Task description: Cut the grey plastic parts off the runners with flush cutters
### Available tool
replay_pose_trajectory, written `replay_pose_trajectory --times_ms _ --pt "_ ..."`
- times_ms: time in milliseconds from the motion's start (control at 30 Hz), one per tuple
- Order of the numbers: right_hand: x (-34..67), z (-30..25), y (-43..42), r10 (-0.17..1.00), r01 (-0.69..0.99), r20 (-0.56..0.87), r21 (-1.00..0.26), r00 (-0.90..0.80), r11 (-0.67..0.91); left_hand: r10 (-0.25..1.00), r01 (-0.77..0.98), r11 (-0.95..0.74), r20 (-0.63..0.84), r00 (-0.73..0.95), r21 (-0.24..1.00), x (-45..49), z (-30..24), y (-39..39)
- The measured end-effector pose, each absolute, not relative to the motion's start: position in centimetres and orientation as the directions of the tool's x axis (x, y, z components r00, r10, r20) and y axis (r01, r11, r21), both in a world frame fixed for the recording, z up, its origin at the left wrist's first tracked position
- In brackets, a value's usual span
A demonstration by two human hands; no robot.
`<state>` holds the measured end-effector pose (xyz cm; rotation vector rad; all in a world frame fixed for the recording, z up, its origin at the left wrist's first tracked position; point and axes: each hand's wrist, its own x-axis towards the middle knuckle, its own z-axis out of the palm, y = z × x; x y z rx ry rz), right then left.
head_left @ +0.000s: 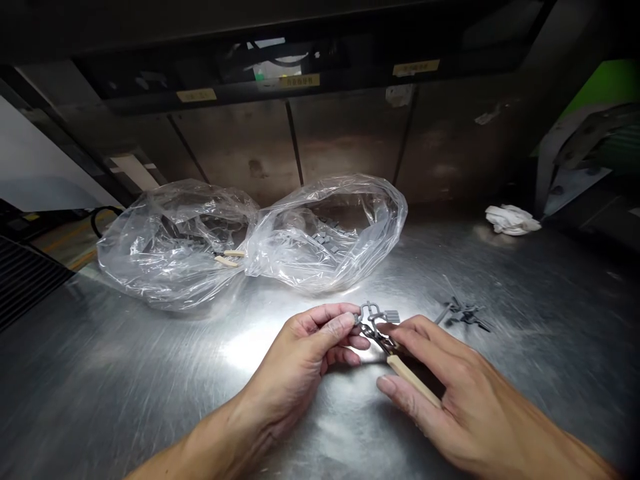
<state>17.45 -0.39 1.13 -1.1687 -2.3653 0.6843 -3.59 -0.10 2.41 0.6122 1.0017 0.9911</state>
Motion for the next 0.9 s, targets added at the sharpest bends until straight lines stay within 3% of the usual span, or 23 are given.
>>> replay_pose_trajectory --times_ms 433,900 --pt "17.3 0.52 -0.54 0.707 0.627 0.437 -0.338 -0.555 0.702 0.926 -0.358 0.373 -0.319 0.201 0.856 -3.72 2.38 -0.05" --pt "17.89 0.35 -0.3 0.671 0.579 0.444 -0.344 -0.594 0.74 0.924 -0.344 0.37 -0.302 0.236 0.863 -3.69 2.44 -0.21"
